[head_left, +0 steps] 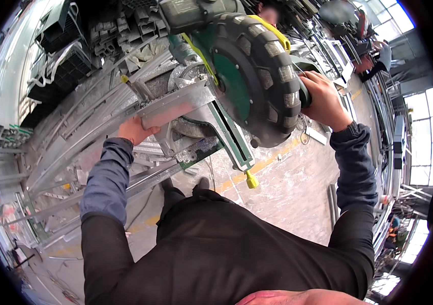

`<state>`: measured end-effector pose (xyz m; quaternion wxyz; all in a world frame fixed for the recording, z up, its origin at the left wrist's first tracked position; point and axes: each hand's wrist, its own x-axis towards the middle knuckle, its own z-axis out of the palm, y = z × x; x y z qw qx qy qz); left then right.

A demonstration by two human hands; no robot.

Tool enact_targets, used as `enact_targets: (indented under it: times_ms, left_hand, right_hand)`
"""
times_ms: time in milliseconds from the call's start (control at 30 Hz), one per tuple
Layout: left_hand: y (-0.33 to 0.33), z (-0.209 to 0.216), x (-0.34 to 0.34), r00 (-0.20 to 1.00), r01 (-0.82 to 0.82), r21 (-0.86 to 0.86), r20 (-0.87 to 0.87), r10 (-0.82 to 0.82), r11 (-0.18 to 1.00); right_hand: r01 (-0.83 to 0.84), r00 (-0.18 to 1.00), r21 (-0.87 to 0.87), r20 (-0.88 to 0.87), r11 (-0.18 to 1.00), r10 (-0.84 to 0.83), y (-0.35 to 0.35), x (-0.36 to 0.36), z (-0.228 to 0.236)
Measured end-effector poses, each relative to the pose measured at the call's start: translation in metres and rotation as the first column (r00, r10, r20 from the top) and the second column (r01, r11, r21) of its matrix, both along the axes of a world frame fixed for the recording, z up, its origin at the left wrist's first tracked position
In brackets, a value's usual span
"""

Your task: The person measures and aligns metal frame pieces on a workbench, then uses a chop saw to cut a metal bar to length. The person handles multiple metal bars and a measuring tape, positioning them for cutting and assembly.

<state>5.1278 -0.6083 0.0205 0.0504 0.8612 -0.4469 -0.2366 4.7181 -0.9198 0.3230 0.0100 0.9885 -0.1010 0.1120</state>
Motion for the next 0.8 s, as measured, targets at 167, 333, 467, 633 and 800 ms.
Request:
enact_targets:
  times_ms: [167,333,467,633,800]
  left_hand:
    - [0.003,-0.003,0.002,1.000,-0.026,0.012,-0.003,0.026,1.000]
    - [-0.001,0.001,0.002,1.000,-0.015,-0.009,-0.014,0.015,1.000]
    - [0.002,-0.003,0.003,1.000,-0.004,-0.072,-0.001,0.004,0.997]
    - [-0.002,-0.001,0.002,1.000,0.004,-0.054,-0.019,-0.005,0.999]
    - [-0.004,-0.002,0.004,1.000,0.011,-0.002,0.007,-0.011,1.000]
  right_hand:
    - [0.043,0.998,-0.028,0.049,0.999,-0.041,-0.003,0.010,-0.008]
    - [0.032,0.997,-0.026,0.078,0.999,-0.029,-0.007,0.014,-0.014]
    - [0.046,0.996,-0.029,0.083,0.999,-0.044,-0.004,0.016,-0.016]
    - [0.045,0.995,-0.045,0.087,0.998,-0.041,-0.005,0.012,-0.019]
    - [0.037,0.992,-0.076,0.122,0.996,-0.028,-0.007,0.011,-0.024]
